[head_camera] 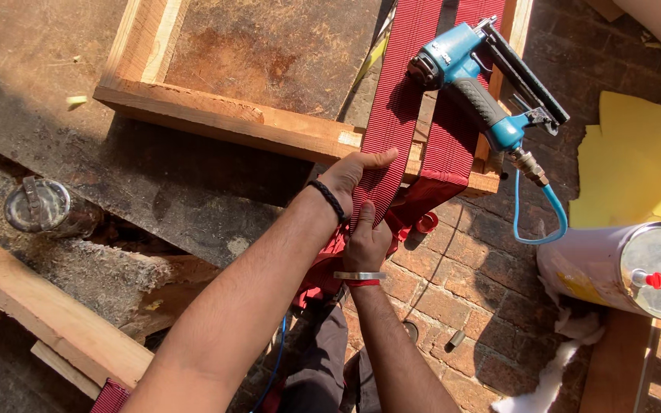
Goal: The person unrolls a red webbing strap from a roll and lays it across a wooden frame. They use a pneumatic staple gun to secure the strap to the frame, repeating the process to attach multiple parallel straps.
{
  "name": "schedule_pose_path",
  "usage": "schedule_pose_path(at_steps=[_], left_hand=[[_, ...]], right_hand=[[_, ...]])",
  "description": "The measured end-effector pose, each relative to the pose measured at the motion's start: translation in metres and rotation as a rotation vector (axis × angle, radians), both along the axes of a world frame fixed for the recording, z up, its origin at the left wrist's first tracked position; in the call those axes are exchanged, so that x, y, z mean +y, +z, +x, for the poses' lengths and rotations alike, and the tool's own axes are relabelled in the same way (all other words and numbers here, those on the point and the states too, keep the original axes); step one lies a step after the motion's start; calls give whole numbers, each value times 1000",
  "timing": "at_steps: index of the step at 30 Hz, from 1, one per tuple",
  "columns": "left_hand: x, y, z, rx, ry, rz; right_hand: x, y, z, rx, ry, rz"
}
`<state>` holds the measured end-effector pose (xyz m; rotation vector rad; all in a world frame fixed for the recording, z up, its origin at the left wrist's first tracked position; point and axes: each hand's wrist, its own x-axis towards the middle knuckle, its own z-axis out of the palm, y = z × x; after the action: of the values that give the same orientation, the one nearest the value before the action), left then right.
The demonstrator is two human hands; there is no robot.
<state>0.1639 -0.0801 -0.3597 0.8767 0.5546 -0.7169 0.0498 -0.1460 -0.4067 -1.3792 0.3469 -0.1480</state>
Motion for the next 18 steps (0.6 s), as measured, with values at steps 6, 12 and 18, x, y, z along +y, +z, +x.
schedule_pose_path(at_steps=[6,12,18], left_hand=[[3,-16,-13,-60,-156,25],[-3,-20,-20,-105,-233,261],[-12,-18,-15,-66,-194,247]], right_hand=[[4,5,9,-85,-1,-17],[5,12,16,-60,11,90],[-33,36,2,221,329,-408]])
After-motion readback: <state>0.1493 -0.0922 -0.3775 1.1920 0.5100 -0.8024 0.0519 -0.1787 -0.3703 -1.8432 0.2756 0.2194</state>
